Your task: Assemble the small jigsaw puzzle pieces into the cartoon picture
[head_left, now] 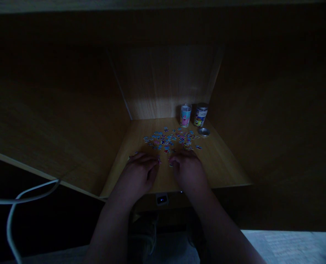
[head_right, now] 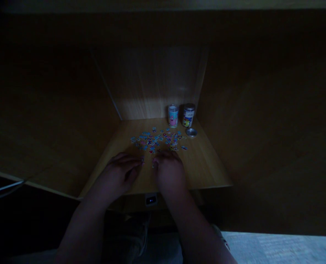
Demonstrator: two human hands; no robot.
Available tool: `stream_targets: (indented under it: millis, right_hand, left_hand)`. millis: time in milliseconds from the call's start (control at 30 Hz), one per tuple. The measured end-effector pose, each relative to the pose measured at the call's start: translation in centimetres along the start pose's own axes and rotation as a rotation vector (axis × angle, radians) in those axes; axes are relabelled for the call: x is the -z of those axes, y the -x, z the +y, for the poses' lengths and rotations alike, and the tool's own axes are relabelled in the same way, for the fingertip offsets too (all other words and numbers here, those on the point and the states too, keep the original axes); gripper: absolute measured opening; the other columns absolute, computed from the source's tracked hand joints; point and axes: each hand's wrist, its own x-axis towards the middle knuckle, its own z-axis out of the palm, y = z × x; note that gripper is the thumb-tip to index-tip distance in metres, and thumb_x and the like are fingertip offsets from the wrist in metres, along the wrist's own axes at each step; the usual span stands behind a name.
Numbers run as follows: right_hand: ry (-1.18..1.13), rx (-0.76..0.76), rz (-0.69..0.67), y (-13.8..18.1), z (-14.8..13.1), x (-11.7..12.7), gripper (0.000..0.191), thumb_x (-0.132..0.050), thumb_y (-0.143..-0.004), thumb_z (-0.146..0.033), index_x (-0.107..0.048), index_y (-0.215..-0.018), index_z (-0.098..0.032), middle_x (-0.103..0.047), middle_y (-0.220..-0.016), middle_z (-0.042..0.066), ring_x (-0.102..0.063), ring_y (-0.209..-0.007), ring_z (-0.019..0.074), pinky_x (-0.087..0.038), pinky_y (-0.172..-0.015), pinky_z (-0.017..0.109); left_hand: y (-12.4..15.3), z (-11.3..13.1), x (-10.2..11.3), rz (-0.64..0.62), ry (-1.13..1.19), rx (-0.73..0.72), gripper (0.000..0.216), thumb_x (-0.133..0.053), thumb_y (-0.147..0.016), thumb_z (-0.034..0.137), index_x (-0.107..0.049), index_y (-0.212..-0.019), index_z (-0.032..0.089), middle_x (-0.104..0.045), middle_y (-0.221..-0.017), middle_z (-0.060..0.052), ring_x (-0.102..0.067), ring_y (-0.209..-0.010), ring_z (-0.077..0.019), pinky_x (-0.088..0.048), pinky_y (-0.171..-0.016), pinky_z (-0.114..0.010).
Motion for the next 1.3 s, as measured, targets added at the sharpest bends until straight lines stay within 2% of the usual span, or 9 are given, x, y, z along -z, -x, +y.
stream_targets:
  millis: [133,233,333,467,600,833,1067,1167,1300]
  right_hand:
    - [0.084,-0.030,0.024,0.1,0.0,0.3,0.024,-0.064,-0.105,-0.016,-0.086,-0.097,-0.022,-0.080,-0.104,0.009,-0.068,-0.108,0.0306,-0.054,-0.098,0.042]
    - [0.072,0.015,0.055,-0.1,-0.1,0.2,0.023,-0.060,-0.106,-0.017,-0.083,-0.102,-0.022,-0.080,-0.108,0.010,-0.066,-0.111,0.0304,-0.052,-0.103,0.042]
    - [0.031,0.078,0.037,-0.2,-0.3,-0.2,0.029,-0.057,-0.105,-0.016,-0.079,-0.124,-0.018,-0.078,-0.131,0.012,-0.063,-0.130,0.0316,-0.047,-0.119,0.046]
    - [0.069,0.103,-0.020,0.1,-0.6,-0.9,0.049,-0.051,-0.108,-0.018,-0.061,-0.156,-0.011,-0.060,-0.166,0.017,-0.043,-0.161,0.0364,-0.035,-0.133,0.056]
    - [0.067,0.157,-0.067,0.2,-0.6,-1.5,0.054,-0.041,-0.115,-0.023,-0.047,-0.167,-0.011,-0.055,-0.171,0.016,-0.031,-0.170,0.0340,-0.026,-0.138,0.059]
    - [0.092,0.110,-0.079,0.2,-0.7,-1.6,0.057,-0.046,-0.112,-0.025,-0.047,-0.168,-0.012,-0.060,-0.165,0.020,-0.034,-0.169,0.0359,-0.027,-0.136,0.064]
    - [0.095,0.075,-0.046,0.2,-1.0,-1.5,0.058,-0.044,-0.114,-0.029,-0.046,-0.168,-0.007,-0.060,-0.165,0.022,-0.035,-0.168,0.0391,-0.026,-0.136,0.064]
    - [0.096,0.084,-0.039,0.3,-0.9,-1.6,0.059,-0.042,-0.115,-0.029,-0.045,-0.168,-0.005,-0.060,-0.164,0.023,-0.034,-0.169,0.0389,-0.026,-0.137,0.063]
    - [0.089,0.077,-0.022,0.3,-0.9,-1.7,0.058,-0.044,-0.114,-0.028,-0.045,-0.169,-0.009,-0.059,-0.166,0.021,-0.034,-0.169,0.0372,-0.029,-0.136,0.062]
  left_hand:
    - [-0.4,0.1,-0.4,0.037,0.001,0.008,0.026,-0.058,-0.109,0.020,-0.082,-0.120,0.023,-0.083,-0.125,-0.007,-0.073,-0.118,-0.0311,-0.060,-0.107,-0.054]
    - [-0.6,-0.3,-0.9,0.081,-0.018,0.014,0.032,-0.054,-0.114,0.028,-0.076,-0.136,0.022,-0.076,-0.145,-0.010,-0.067,-0.138,-0.0312,-0.053,-0.122,-0.056]
    - [-0.7,-0.7,-1.6,0.046,-0.047,0.016,0.043,-0.048,-0.117,0.032,-0.065,-0.155,0.020,-0.059,-0.168,-0.010,-0.051,-0.159,-0.0298,-0.038,-0.136,-0.058]
    - [-0.7,-1.0,-2.4,-0.039,-0.110,0.118,0.055,-0.044,-0.119,0.041,-0.050,-0.170,0.023,-0.044,-0.180,-0.009,-0.034,-0.169,-0.0328,-0.024,-0.140,-0.064]
    - [-0.9,-1.1,-2.5,-0.099,-0.121,0.195,0.057,-0.043,-0.118,0.047,-0.049,-0.171,0.025,-0.039,-0.182,-0.009,-0.027,-0.172,-0.0365,-0.020,-0.139,-0.069]
    - [-1.3,-1.0,-2.3,-0.022,-0.192,0.311,0.056,-0.047,-0.116,0.047,-0.060,-0.162,0.018,-0.042,-0.180,-0.015,-0.035,-0.166,-0.0437,-0.028,-0.134,-0.072]
    - [-1.1,-0.9,-2.4,-0.107,-0.144,0.223,0.064,-0.045,-0.117,0.051,-0.035,-0.178,0.033,-0.035,-0.184,-0.006,-0.023,-0.173,-0.0408,-0.017,-0.137,-0.076]
    - [-1.1,-0.9,-2.6,-0.112,-0.160,0.241,0.064,-0.045,-0.117,0.055,-0.042,-0.175,0.029,-0.030,-0.185,-0.009,-0.023,-0.173,-0.0413,-0.017,-0.138,-0.074]
    - [-1.1,-0.9,-2.7,-0.039,-0.205,0.322,0.064,-0.046,-0.115,0.058,-0.052,-0.168,0.023,-0.031,-0.185,-0.015,-0.028,-0.170,-0.0447,-0.022,-0.136,-0.073]
